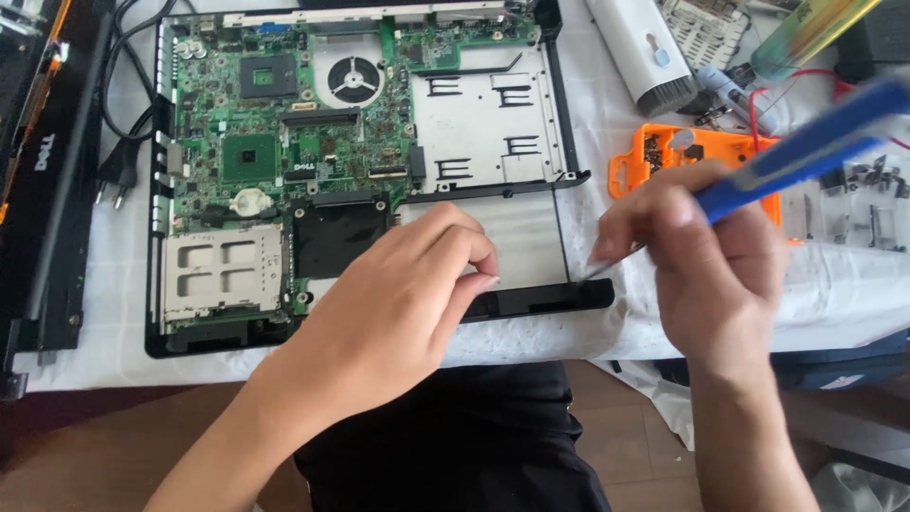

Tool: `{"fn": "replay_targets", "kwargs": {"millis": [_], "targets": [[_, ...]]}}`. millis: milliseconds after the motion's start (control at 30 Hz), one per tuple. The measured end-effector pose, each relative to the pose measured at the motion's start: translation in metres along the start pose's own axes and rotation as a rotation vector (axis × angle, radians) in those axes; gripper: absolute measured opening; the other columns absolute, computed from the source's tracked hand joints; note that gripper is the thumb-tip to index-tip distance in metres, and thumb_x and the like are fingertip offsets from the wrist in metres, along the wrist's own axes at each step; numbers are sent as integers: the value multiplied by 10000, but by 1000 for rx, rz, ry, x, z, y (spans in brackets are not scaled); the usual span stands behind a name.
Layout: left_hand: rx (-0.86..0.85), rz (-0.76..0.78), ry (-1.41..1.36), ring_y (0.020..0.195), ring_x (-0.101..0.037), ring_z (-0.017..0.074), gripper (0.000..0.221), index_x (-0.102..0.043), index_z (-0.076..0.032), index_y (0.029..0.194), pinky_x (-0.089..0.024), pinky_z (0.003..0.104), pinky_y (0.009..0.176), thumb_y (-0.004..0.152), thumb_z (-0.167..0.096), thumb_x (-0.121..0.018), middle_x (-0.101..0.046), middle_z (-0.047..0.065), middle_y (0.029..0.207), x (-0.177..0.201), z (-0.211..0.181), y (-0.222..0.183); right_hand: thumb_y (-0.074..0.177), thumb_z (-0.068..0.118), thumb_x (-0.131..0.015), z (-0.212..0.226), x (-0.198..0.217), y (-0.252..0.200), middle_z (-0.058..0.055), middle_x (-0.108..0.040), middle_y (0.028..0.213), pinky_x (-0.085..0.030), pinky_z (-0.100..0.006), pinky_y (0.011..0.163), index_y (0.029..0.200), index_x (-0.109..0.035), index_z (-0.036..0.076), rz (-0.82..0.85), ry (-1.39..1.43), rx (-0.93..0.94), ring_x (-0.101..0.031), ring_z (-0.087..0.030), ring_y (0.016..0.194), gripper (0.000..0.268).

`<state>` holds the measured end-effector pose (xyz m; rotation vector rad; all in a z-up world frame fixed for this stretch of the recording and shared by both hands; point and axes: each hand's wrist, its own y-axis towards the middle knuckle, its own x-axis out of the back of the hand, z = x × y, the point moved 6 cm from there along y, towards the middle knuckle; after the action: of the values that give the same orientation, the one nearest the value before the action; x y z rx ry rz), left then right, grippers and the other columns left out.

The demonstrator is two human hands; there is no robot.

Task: Disassembling a laptop by unscrewing and removing internal components like the hard drive caddy from the motherboard area.

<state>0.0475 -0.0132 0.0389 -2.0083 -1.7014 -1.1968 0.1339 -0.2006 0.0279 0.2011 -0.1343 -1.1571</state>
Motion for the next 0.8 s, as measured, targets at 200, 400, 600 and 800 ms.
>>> {"fn": "replay_targets", "kwargs": {"millis": [200,400,600,800], "targets": [[-1,-155,-208,816,-581,191,32,-525,-29,1022,-478,282,700,1050,-28,-510,-566,93,1053,6,-12,14,936,70,-667,-11,-1,-9,-51,-577,676,-266,-236,506,1017,-736,-37,47,66,-264,-375,-102,537,151],[-53,-191,-231,926,-604,219,21,-515,-11,1046,-522,309,752,1055,-18,-498,-548,104,1063,4,-20,28,892,90,-767,7,-10,-6,58,-455,557,-335,-207,501,992,-804,32,144,-280,-197,-379,-47,543,121],[-156,-248,-235,923,-635,244,39,-553,24,1068,-554,312,796,1043,44,-530,-577,138,1072,4,-28,36,876,87,-777,7,10,-2,-17,-703,693,-407,-213,502,971,-825,40,68,-341,-260,-531,-81,579,117],[-48,-214,-30,1023,-674,227,219,-603,-47,1235,-518,394,884,1036,-138,-615,-658,72,1153,-9,-7,28,997,120,-794,36,61,32,-35,-739,896,-497,-206,756,1112,-788,48,-112,-783,-135,-628,-72,812,136]]}}
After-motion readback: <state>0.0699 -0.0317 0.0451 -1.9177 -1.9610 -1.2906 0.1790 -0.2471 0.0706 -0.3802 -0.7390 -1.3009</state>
